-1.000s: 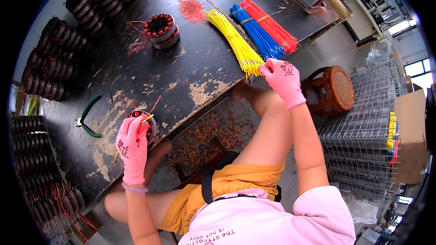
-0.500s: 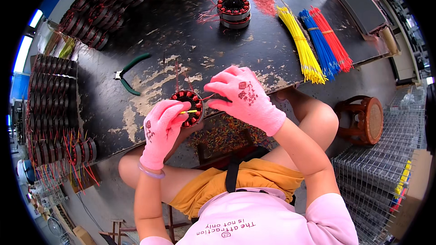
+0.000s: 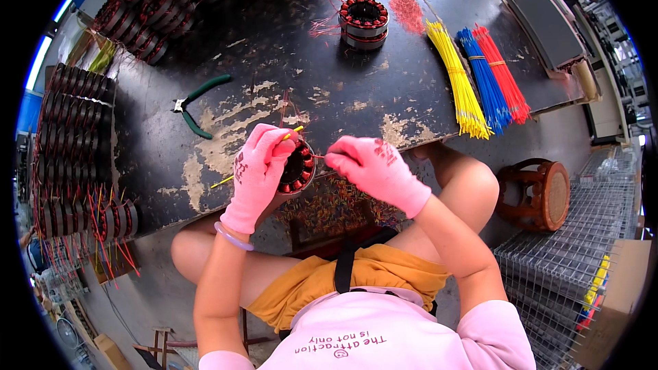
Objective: The person is wiring motor stators by hand and using pliers. They insert colored wires into the slots of a stator and cut the wire ends with pliers while working at a large workbench.
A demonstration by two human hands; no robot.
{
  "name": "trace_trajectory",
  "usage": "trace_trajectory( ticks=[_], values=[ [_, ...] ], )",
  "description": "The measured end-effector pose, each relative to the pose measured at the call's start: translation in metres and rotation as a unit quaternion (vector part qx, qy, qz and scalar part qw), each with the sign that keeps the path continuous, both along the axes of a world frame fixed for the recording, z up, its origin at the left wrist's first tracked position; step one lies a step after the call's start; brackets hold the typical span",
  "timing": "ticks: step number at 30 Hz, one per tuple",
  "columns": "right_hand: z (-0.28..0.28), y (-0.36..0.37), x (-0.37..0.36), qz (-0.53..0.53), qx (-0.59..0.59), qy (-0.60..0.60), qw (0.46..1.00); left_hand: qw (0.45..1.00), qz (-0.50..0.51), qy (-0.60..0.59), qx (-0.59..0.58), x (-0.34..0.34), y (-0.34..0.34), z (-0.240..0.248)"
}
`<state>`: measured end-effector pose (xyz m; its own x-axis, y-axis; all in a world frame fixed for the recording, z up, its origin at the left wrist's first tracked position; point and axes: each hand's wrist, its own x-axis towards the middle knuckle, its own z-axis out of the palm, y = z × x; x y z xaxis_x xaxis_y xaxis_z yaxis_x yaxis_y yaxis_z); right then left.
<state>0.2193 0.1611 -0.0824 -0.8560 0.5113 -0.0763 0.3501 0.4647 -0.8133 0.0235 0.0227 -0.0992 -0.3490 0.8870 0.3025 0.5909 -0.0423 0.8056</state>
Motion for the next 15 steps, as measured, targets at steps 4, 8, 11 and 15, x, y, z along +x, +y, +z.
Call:
trace_trajectory(
  ticks=[4, 8, 11, 15],
  values=[
    [0.011, 0.04, -0.028, 0.075, -0.1, -0.007, 0.992, 0.987, -0.01, -0.158, 0.008, 0.004, -0.001, 0.012],
    [-0.012, 0.056, -0.063, 0.166, -0.215, 0.011, 0.962, 0.989, -0.014, -0.141, 0.05, 0.011, 0.004, 0.022],
    [-0.011, 0.055, -0.068, 0.13, -0.268, 0.009, 0.955, 0.981, 0.01, -0.191, -0.011, 0.015, 0.006, 0.012],
    [-0.009, 0.045, -0.045, 0.022, -0.31, 0.017, 0.95, 0.996, 0.035, -0.075, 0.012, 0.018, 0.006, 0.007]
  ],
)
